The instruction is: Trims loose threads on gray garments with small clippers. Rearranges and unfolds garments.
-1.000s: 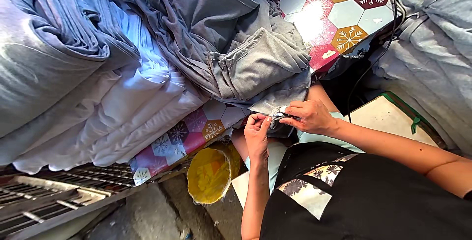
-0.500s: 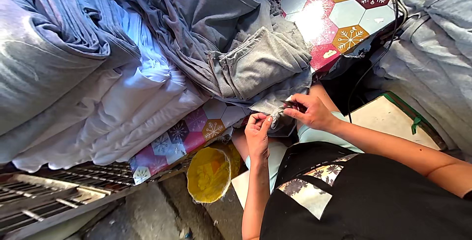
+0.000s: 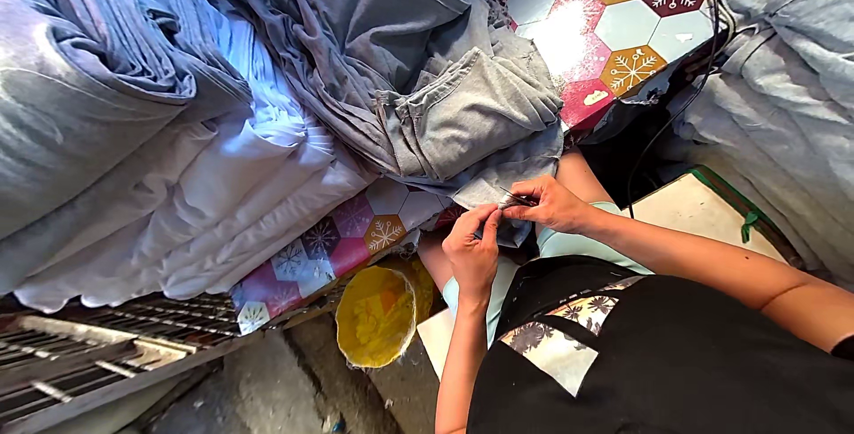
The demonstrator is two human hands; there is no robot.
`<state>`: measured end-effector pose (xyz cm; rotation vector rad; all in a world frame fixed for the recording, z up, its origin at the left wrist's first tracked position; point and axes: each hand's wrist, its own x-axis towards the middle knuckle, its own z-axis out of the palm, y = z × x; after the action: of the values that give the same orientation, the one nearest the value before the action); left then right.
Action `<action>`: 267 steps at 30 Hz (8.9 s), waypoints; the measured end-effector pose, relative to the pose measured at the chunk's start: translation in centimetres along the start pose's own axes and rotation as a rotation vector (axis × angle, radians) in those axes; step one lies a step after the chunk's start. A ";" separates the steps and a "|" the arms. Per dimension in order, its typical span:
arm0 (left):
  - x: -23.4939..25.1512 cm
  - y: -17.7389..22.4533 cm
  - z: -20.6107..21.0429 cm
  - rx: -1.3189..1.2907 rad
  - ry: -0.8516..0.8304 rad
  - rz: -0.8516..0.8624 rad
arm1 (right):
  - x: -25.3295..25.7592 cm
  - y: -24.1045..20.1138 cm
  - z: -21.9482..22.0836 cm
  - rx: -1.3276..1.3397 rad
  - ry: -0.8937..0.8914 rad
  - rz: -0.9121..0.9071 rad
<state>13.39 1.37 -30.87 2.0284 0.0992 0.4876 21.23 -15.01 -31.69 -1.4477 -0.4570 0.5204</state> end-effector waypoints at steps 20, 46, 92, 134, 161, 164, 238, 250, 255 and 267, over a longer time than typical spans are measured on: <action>-0.3 0.7 0.0 0.040 -0.052 -0.172 | -0.5 0.6 0.3 -0.481 0.047 -0.233; -0.3 -0.1 -1.9 -0.096 -0.211 -0.301 | 0.3 0.3 0.7 -0.182 -0.039 0.083; 0.5 -1.3 -1.1 0.237 -0.160 0.135 | 1.5 -0.7 -4.1 -0.725 -0.292 -0.406; -2.5 -3.8 -2.9 0.619 0.178 0.046 | -1.9 2.0 -3.8 -1.087 0.393 -0.540; -4.6 1.3 1.3 -0.727 0.143 -0.918 | -3.0 3.7 1.1 -0.506 0.009 -0.116; -4.9 1.4 1.1 -0.747 0.159 -0.876 | -2.7 3.4 1.0 -0.295 -0.017 0.047; -7.0 -0.3 -0.2 -0.285 -0.017 -0.346 | -2.0 -0.7 2.4 0.294 -0.274 0.861; -6.3 -1.3 0.1 -0.465 0.038 -0.425 | -3.4 1.6 2.2 -0.116 -0.055 0.268; -5.5 -1.2 -1.1 -0.464 0.007 -0.480 | -2.4 3.5 2.6 -0.295 -0.075 0.086; -6.5 -5.0 -12.1 0.531 0.050 -0.756 | -2.7 2.4 3.8 -0.253 -0.024 0.156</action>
<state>3.55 12.04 -32.08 2.2754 1.0761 0.0185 16.68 -13.36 -33.79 -1.7310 -0.4425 0.6225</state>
